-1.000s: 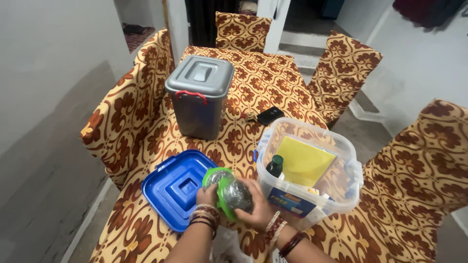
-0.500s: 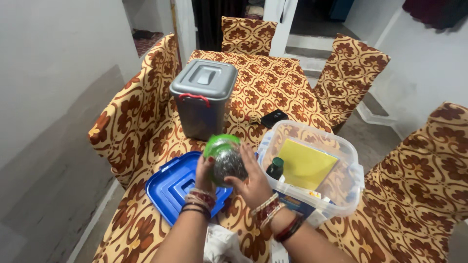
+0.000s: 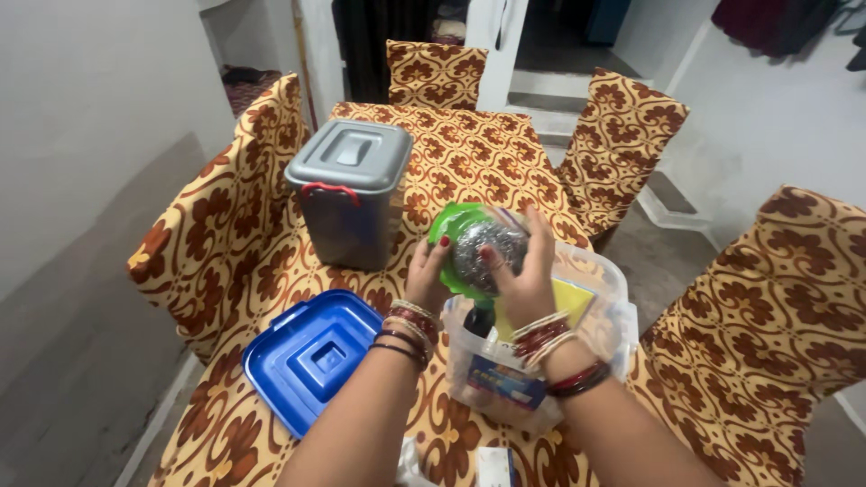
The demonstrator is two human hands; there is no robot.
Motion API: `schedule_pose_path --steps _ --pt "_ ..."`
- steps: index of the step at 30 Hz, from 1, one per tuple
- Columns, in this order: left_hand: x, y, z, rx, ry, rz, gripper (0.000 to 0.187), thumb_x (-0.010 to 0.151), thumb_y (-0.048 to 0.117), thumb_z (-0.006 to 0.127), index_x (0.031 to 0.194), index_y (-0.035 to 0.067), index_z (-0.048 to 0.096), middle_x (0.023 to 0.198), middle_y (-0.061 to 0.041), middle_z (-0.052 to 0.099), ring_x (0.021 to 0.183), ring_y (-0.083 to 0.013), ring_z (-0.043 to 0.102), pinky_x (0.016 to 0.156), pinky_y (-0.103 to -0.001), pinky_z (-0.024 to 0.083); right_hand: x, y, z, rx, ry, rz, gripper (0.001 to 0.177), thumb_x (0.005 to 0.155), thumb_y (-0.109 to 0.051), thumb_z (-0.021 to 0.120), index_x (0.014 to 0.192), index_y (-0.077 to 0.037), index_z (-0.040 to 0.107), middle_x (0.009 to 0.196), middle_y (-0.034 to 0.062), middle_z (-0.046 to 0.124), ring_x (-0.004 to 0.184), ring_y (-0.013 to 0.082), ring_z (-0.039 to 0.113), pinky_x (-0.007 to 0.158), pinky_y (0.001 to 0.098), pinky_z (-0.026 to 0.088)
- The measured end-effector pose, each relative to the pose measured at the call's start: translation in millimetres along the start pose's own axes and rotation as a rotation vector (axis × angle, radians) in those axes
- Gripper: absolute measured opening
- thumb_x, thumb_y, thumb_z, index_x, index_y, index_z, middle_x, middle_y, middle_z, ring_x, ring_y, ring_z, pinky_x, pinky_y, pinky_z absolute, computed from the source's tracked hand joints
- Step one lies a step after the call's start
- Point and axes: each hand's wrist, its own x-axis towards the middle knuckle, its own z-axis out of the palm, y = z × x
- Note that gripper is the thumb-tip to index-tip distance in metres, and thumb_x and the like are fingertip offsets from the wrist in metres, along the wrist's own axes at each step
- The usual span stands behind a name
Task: The person wipes a blue plastic lid with a white cloth, then places various items including a bottle, packets, and a sponge into a clear plastic container. The person closes the container with the blue lid and moves a metal bin on the table.
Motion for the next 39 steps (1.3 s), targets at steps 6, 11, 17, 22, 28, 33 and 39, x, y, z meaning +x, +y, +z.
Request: schedule_pose_path --steps 6,11,17,22,28,33,39 --pt "3.3 -17.6 49.4 0.236 0.011 -0.179 0.056 0.094 0.039 0.061 0.139 0.008 0.049 0.128 -0.011 0.061 0.115 -0.026 0.065 0.085 -0.046 0.061 35.8 20.6 -70.1 0.555 -0.232 0.461 0.104 0.071 -0.029 0.085 0.157 -0.009 0.028 0.136 0.0158 0.059 0.122 0.0255 0.063 0.099 0.0369 0.054" --pt "-9.7 -27.0 101.2 0.853 0.082 -0.387 0.058 0.102 0.053 0.048 0.13 0.005 0.061 0.122 -0.02 0.063 0.112 -0.0348 0.068 0.086 -0.05 0.065 43.8 43.2 -111.4 0.499 -0.218 0.463 0.084 0.072 -0.022 0.088 0.143 -0.003 0.047 0.127 0.0158 0.064 0.114 0.0237 0.065 0.095 0.0355 0.057" --pt "-31.1 -18.2 120.9 2.08 -0.217 -0.102 0.041 0.092 0.045 0.06 0.114 0.013 0.075 0.118 -0.015 0.071 0.112 -0.0344 0.067 0.097 -0.047 0.052 29.6 70.2 -115.3 -0.086 -0.303 0.681 0.083 0.058 -0.026 0.093 0.132 -0.013 0.058 0.121 0.0129 0.072 0.108 0.0255 0.072 0.091 0.0377 0.06" --pt "-27.8 -18.1 120.4 2.223 -0.232 -0.381 0.035 0.086 0.036 0.07 0.112 0.013 0.076 0.119 -0.014 0.071 0.119 -0.0314 0.064 0.1 -0.045 0.048 10.9 93.3 -88.7 -0.431 -0.586 0.483 0.091 0.053 -0.041 0.096 0.134 -0.019 0.059 0.126 0.0138 0.07 0.115 0.0284 0.068 0.101 0.0367 0.053" --pt "-28.5 -18.3 107.1 2.093 -0.234 -0.531 0.038 0.088 0.039 0.074 0.111 0.01 0.076 0.112 -0.02 0.072 0.109 -0.0356 0.07 0.092 -0.045 0.056 9.2 144.6 -60.8 -0.527 -0.796 0.267 0.093 0.062 -0.036 0.092 0.141 -0.013 0.049 0.128 0.019 0.067 0.118 0.0341 0.065 0.101 0.0389 0.051" --pt "-27.5 -24.3 101.7 2.137 -0.267 -0.508 0.031 0.089 0.034 0.073 0.108 0.01 0.077 0.109 -0.018 0.074 0.107 -0.0355 0.071 0.091 -0.044 0.056 0.2 187.2 -38.3 -0.407 -0.904 0.457 0.092 0.075 -0.025 0.084 0.152 -0.015 0.035 0.113 0.0197 0.072 0.108 0.0325 0.071 0.096 0.04 0.056" --pt "-24.0 -30.9 97.0 2.175 -0.373 -0.459 0.025 0.089 0.026 0.069 0.108 0.014 0.079 0.109 -0.017 0.075 0.105 -0.034 0.072 0.092 -0.045 0.056 -5.0 182.1 -34.9 -0.623 -0.961 0.139 0.056 0.071 -0.018 0.086 0.124 -0.014 0.068 0.116 0.0156 0.073 0.112 0.0345 0.068 0.098 0.0411 0.054"
